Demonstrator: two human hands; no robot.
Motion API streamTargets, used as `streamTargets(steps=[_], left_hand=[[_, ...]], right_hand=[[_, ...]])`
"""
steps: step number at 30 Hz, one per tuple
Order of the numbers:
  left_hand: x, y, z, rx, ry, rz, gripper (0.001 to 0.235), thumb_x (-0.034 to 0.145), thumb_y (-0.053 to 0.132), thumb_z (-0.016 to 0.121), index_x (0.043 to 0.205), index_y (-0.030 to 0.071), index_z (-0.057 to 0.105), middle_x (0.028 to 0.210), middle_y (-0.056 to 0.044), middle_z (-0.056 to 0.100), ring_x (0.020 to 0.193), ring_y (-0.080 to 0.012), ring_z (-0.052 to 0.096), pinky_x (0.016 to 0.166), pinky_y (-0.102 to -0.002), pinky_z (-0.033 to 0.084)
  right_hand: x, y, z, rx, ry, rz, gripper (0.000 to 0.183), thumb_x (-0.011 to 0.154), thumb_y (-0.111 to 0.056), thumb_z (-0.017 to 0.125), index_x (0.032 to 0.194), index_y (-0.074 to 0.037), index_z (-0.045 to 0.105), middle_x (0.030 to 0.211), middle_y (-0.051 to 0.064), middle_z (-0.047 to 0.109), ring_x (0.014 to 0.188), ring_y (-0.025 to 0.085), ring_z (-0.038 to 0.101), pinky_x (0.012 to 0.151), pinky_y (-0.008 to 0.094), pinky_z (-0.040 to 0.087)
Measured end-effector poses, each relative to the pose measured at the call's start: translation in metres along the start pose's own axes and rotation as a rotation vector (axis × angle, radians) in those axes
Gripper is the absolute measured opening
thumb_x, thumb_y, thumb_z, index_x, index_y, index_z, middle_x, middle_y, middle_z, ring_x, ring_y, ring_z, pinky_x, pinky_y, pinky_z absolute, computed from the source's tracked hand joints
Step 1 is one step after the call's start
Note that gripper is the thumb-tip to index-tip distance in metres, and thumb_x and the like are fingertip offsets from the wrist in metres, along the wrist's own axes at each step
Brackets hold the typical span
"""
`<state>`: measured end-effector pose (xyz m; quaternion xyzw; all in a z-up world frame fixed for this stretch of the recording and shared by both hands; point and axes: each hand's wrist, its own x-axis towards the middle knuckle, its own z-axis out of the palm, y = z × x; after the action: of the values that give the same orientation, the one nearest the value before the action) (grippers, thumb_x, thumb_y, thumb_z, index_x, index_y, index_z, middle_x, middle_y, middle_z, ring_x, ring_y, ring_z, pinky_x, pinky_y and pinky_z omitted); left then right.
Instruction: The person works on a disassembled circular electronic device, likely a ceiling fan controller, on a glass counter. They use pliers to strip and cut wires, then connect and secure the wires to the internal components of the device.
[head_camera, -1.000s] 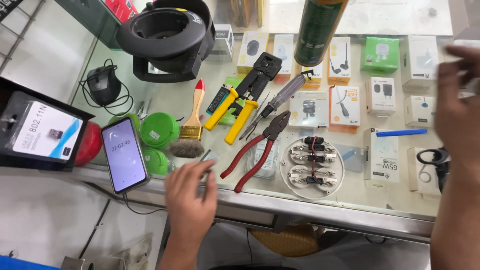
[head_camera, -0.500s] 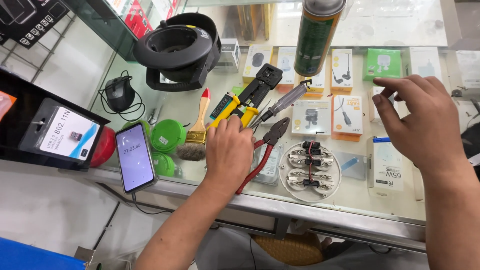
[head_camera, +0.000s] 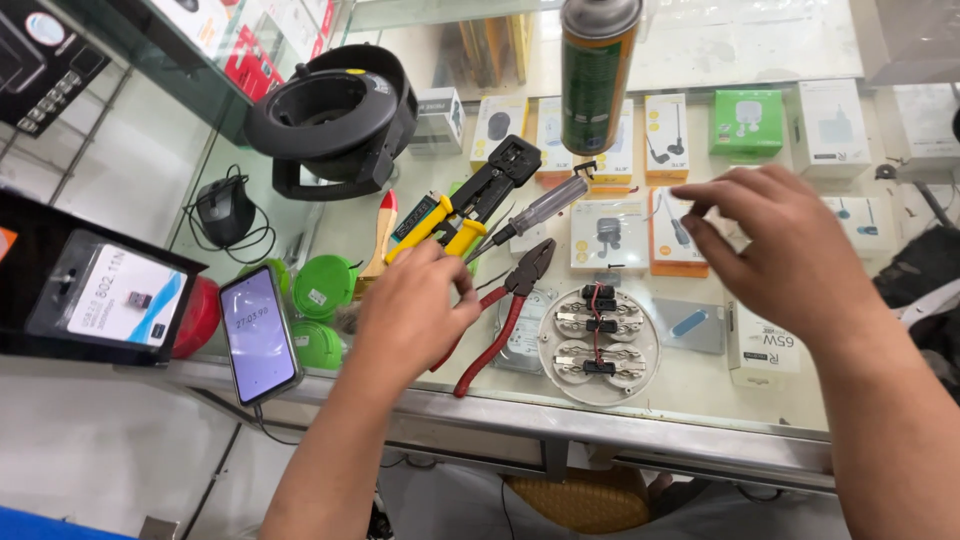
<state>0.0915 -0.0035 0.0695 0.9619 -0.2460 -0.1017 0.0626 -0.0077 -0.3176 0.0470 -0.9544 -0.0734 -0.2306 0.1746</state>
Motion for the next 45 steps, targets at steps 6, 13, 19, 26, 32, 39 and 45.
streamTargets(steps=[6, 13, 19, 26, 32, 39, 45], left_hand=[[0.003, 0.002, -0.010, -0.625, -0.249, 0.195, 0.015, 0.087, 0.026, 0.072, 0.088, 0.013, 0.078, 0.090, 0.003, 0.065, 0.079, -0.0121, 0.059, 0.076, -0.030, 0.045], [0.012, 0.025, -0.007, -1.012, -0.386, 0.379, 0.009, 0.082, 0.011, 0.072, 0.080, 0.004, 0.077, 0.072, 0.001, 0.054, 0.071, -0.0101, 0.046, 0.064, -0.028, 0.044], [0.017, 0.029, 0.012, -1.139, -0.378, 0.549, 0.013, 0.089, 0.009, 0.069, 0.098, 0.005, 0.078, 0.084, -0.005, 0.068, 0.078, -0.0099, 0.055, 0.066, -0.024, 0.048], [0.010, 0.042, 0.038, -1.544, 0.030, 0.615, 0.033, 0.104, 0.012, 0.051, 0.129, -0.005, 0.065, 0.105, -0.018, 0.075, 0.094, -0.0228, 0.073, 0.076, -0.029, 0.059], [0.010, 0.064, 0.031, -1.445, 0.243, 0.734, 0.019, 0.095, -0.004, 0.067, 0.112, -0.007, 0.074, 0.115, -0.019, 0.070, 0.104, -0.0202, 0.068, 0.085, -0.027, 0.059], [0.014, 0.058, 0.022, -0.983, 0.186, 0.491, 0.015, 0.101, 0.012, 0.058, 0.108, 0.014, 0.071, 0.068, -0.004, 0.067, 0.057, -0.0124, 0.055, 0.056, -0.025, 0.048], [0.017, 0.055, 0.036, -0.135, 0.451, 0.602, 0.008, 0.092, 0.021, 0.066, 0.096, 0.022, 0.072, 0.076, 0.001, 0.061, 0.070, -0.0260, 0.063, 0.067, -0.039, 0.047]], right_hand=[[0.004, -0.031, 0.010, 0.460, -0.126, -0.102, 0.038, 0.094, -0.016, 0.069, 0.131, -0.012, 0.066, 0.107, 0.004, 0.074, 0.099, 0.019, 0.067, 0.088, 0.035, 0.053], [0.002, -0.036, 0.020, 0.566, 0.045, -0.201, 0.018, 0.090, -0.006, 0.075, 0.106, -0.013, 0.079, 0.095, 0.003, 0.075, 0.084, 0.025, 0.070, 0.078, 0.037, 0.056], [0.003, -0.041, 0.007, 0.631, 0.043, -0.120, 0.011, 0.087, -0.001, 0.076, 0.093, -0.010, 0.079, 0.079, 0.004, 0.074, 0.077, 0.026, 0.069, 0.081, 0.039, 0.056], [0.001, -0.039, 0.013, 0.870, 0.091, 0.118, 0.009, 0.095, 0.000, 0.069, 0.096, -0.006, 0.075, 0.071, 0.002, 0.074, 0.075, 0.018, 0.072, 0.082, 0.036, 0.058], [0.003, -0.048, 0.017, 0.952, -0.036, 0.248, 0.006, 0.095, -0.012, 0.070, 0.091, -0.011, 0.075, 0.070, 0.000, 0.074, 0.074, 0.011, 0.062, 0.080, 0.027, 0.046], [0.010, -0.030, 0.010, 0.402, -0.199, 0.119, 0.005, 0.091, -0.013, 0.071, 0.095, -0.011, 0.073, 0.082, 0.008, 0.077, 0.083, 0.029, 0.071, 0.080, 0.043, 0.054], [0.008, -0.017, 0.012, 0.390, -0.450, 0.132, 0.009, 0.093, -0.018, 0.068, 0.096, -0.014, 0.076, 0.092, 0.005, 0.078, 0.091, 0.028, 0.072, 0.084, 0.044, 0.057]])
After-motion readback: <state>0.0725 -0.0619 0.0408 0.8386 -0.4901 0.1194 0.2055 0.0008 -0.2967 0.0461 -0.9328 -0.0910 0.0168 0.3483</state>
